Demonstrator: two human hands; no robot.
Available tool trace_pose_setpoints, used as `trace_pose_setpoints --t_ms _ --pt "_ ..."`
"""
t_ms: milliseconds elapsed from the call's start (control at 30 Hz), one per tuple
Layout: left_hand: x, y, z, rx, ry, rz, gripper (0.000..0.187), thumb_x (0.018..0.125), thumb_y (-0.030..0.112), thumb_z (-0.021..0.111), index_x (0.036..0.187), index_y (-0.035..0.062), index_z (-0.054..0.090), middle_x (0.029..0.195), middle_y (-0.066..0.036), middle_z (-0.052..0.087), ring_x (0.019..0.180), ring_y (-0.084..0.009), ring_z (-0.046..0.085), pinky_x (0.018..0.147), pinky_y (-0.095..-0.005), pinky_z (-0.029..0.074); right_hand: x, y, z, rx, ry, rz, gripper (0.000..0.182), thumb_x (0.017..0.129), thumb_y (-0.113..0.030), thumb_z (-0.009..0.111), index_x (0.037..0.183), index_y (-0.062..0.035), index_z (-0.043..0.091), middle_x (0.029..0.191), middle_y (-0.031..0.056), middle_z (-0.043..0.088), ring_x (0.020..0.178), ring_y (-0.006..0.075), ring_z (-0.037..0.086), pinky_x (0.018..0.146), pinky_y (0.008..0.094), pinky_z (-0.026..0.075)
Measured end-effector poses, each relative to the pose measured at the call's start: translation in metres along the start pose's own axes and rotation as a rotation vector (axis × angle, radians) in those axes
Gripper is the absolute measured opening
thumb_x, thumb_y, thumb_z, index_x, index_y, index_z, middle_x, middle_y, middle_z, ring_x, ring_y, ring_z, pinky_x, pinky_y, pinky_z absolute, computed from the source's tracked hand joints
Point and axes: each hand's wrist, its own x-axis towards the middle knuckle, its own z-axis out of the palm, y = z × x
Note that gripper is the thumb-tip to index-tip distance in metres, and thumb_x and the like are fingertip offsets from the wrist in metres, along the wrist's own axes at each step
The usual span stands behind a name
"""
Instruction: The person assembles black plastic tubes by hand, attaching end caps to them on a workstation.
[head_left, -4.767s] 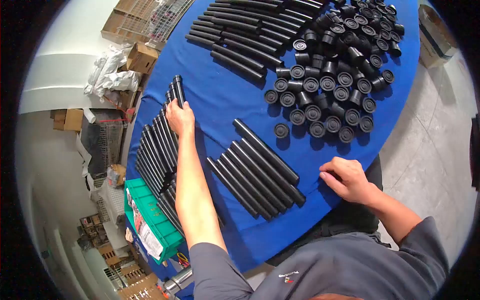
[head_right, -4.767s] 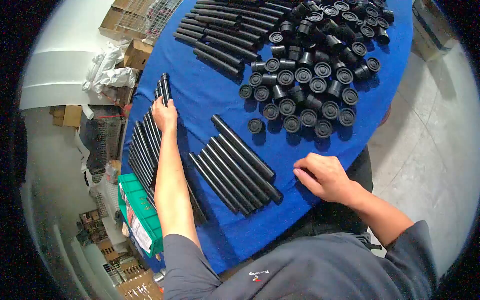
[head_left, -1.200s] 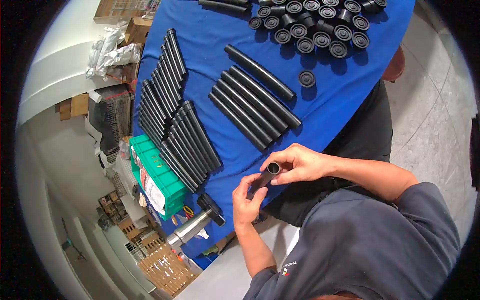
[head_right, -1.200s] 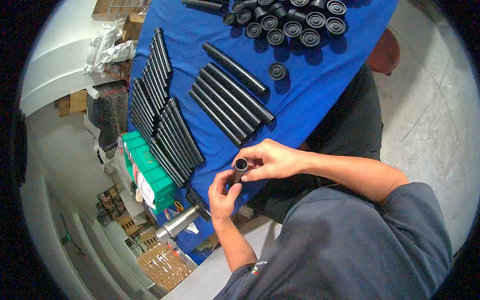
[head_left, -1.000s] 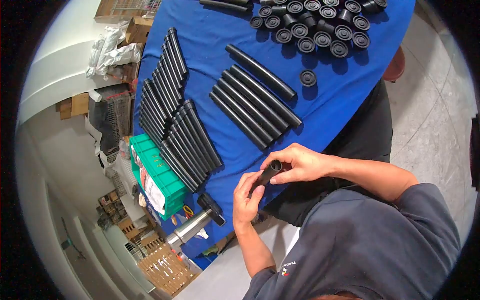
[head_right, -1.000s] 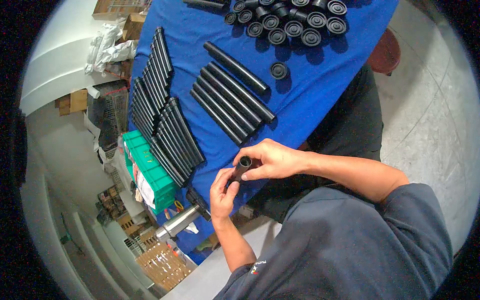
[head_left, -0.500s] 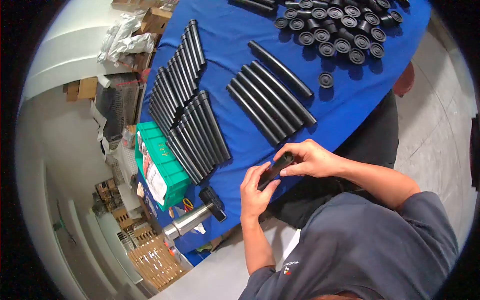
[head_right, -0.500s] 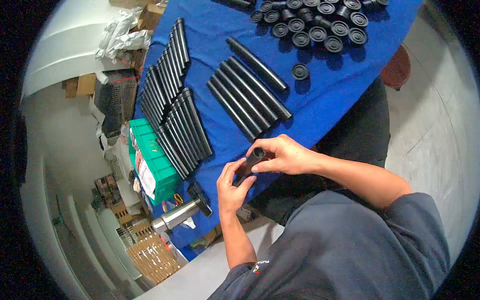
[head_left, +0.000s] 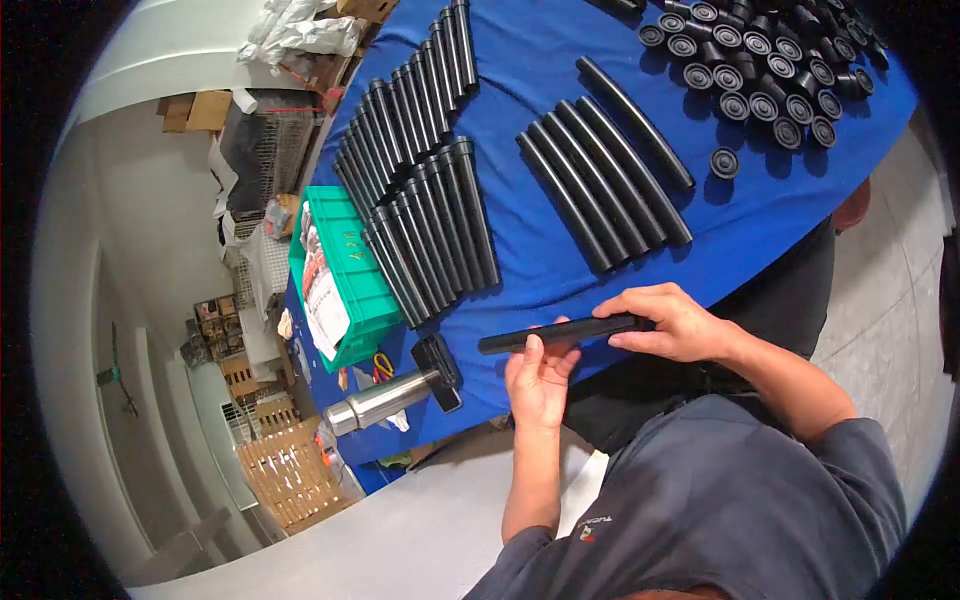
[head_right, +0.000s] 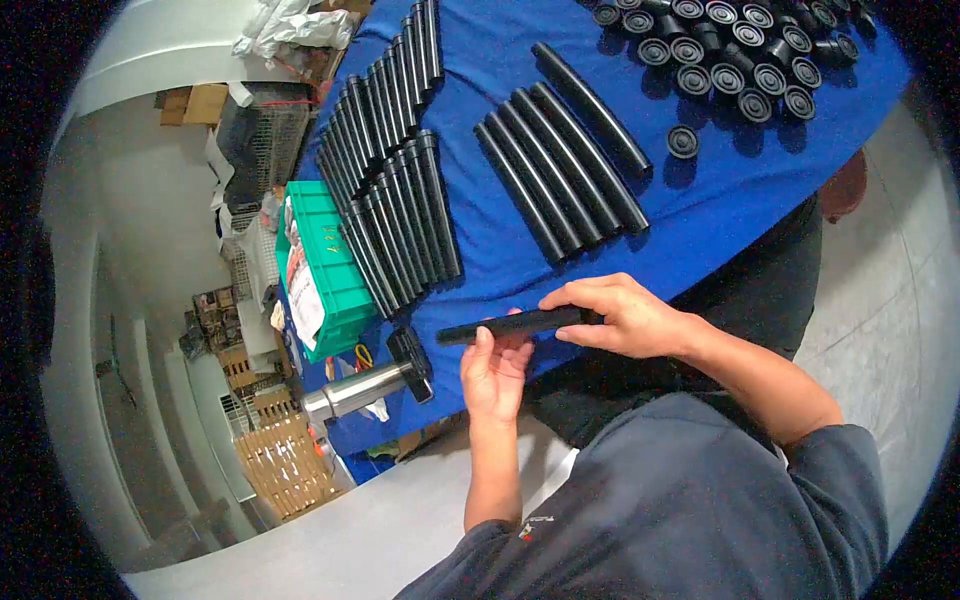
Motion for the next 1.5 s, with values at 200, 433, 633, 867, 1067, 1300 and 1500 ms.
trace_pose_setpoints --t_ms 200,433,633,867,1067,1300,1500 --pt "-0.028 0.007 0.003 0.985 -0.053 0.222 0.033 0.087 0.028 0.080 0.098 0.0008 0.066 0.100 -0.016 0.072 0.083 -0.0240 0.070 0.068 -0.0319 0.055 -0.001 -0.001 0.004 -0.026 -0.012 0.083 0.038 0.089 -0.020 0.076 0.122 -0.0021 0.065 0.097 0.0167 0.072 0.085 0.0299 0.071 0.071 0.0373 0.055" --pt "0.013 0.006 0.034 1.557 -0.233 0.930 0.046 0.070 0.002 0.084 0.111 0.0029 0.063 0.110 -0.014 0.068 0.107 -0.0349 0.064 0.092 -0.0449 0.051 0.002 -0.003 -0.004 0.150 -0.030 0.163 0.046 0.091 -0.018 0.073 0.133 -0.0045 0.058 0.080 0.0119 0.071 0.070 0.0193 0.070 0.062 0.0332 0.051" --pt "0.012 0.015 0.043 1.422 -0.280 0.699 0.034 0.079 -0.004 0.076 0.111 0.0008 0.066 0.105 -0.012 0.070 0.095 -0.0225 0.069 0.088 -0.0342 0.054 -0.001 0.000 -0.005 0.299 -0.004 0.188 0.040 0.094 -0.019 0.071 0.130 -0.0047 0.062 0.079 0.0067 0.070 0.065 0.0133 0.064 0.061 0.0323 0.051" --pt "0.011 0.021 0.044 1.433 -0.376 0.586 0.040 0.081 0.001 0.075 0.120 0.0002 0.066 0.110 -0.016 0.070 0.102 -0.0293 0.068 0.091 -0.0382 0.053 -0.001 -0.001 -0.006 0.401 0.031 0.160 0.041 0.095 -0.025 0.073 0.129 -0.0050 0.063 0.085 0.0055 0.068 0.072 0.0092 0.059 0.063 0.0287 0.049" --pt "0.015 0.024 0.040 1.706 -0.299 0.706 0.043 0.075 0.005 0.077 0.116 0.0011 0.067 0.109 -0.015 0.070 0.103 -0.0350 0.065 0.092 -0.0440 0.052 -0.001 0.014 0.003 0.391 0.057 0.144 0.040 0.091 -0.027 0.078 0.121 -0.0052 0.064 0.074 0.0024 0.061 0.067 0.0081 0.056 0.059 0.0281 0.045" --pt "0.009 0.022 0.027 1.805 -0.240 0.809 0.036 0.073 0.003 0.075 0.109 0.0039 0.069 0.104 -0.013 0.070 0.099 -0.0333 0.064 0.090 -0.0440 0.050 -0.002 0.008 -0.002 0.283 0.047 0.146 0.042 0.086 -0.029 0.083 0.114 -0.0049 0.063 0.070 0.0006 0.053 0.065 0.0089 0.051 0.057 0.0289 0.041" --pt "-0.001 0.025 0.019 1.190 0.017 0.558 0.026 0.085 0.000 0.076 0.109 0.0007 0.068 0.106 -0.013 0.072 0.095 -0.0259 0.068 0.090 -0.0375 0.053 -0.017 -0.043 -0.037 -0.223 0.140 -0.021 0.046 0.090 -0.028 0.077 0.126 -0.0045 0.060 0.091 0.0114 0.065 0.075 0.0280 0.065 0.066 0.0395 0.055"
